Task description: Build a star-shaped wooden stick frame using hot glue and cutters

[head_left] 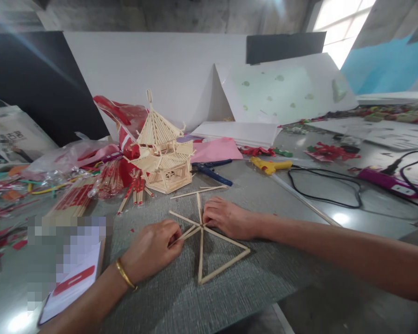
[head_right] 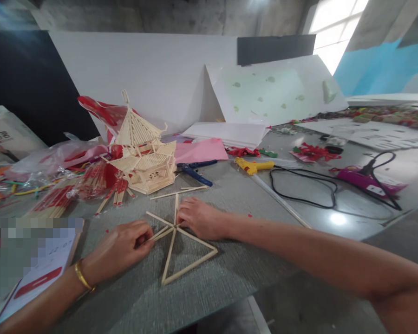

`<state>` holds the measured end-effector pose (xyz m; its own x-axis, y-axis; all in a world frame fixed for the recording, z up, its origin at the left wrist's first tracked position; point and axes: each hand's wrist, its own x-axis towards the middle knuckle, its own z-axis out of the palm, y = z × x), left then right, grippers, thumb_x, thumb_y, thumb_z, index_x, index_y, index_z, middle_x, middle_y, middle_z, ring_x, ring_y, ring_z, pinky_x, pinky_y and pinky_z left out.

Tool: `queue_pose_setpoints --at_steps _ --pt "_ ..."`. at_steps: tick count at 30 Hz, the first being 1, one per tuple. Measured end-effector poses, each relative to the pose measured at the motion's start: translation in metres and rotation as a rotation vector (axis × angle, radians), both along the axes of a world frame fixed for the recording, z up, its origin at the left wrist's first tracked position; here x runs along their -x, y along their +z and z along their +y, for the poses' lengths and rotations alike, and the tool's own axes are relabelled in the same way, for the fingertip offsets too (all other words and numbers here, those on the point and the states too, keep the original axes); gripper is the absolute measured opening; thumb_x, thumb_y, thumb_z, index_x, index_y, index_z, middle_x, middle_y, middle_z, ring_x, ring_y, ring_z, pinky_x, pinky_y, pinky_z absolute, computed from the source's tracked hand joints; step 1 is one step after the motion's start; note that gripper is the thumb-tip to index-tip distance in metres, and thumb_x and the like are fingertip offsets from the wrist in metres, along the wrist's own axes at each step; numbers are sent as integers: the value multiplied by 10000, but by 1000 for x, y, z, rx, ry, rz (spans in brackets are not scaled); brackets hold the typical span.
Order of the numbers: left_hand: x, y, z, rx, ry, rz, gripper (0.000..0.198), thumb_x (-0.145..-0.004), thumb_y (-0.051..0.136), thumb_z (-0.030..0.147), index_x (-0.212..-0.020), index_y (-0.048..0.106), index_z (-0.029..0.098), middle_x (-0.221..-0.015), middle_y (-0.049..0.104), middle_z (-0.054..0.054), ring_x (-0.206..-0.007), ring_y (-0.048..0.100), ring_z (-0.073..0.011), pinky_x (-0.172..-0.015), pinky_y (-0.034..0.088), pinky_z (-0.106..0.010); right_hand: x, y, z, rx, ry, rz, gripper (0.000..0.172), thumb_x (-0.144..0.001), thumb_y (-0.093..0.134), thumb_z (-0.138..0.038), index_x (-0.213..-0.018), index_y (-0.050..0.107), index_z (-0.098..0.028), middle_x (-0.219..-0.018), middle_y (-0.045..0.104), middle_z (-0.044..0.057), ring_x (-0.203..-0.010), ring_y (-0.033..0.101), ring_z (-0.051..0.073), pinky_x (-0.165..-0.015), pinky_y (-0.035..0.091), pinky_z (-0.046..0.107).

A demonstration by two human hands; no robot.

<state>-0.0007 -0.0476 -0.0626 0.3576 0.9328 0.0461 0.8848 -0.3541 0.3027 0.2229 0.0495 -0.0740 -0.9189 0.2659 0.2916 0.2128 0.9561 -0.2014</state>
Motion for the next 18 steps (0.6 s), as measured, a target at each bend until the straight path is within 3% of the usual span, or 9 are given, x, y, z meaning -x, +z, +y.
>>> queue_pose_setpoints --at_steps 18 --pt "1 -2 -2 -32 8 -5 161 -850 467 257 -736 555 185 -701 562 12 -632 517 -129 -595 340 -250 -1 1 -6 22 -9 33 190 -929 397 -169 -830 555 -133 -836 562 60 -804 452 162 -816 386 324"
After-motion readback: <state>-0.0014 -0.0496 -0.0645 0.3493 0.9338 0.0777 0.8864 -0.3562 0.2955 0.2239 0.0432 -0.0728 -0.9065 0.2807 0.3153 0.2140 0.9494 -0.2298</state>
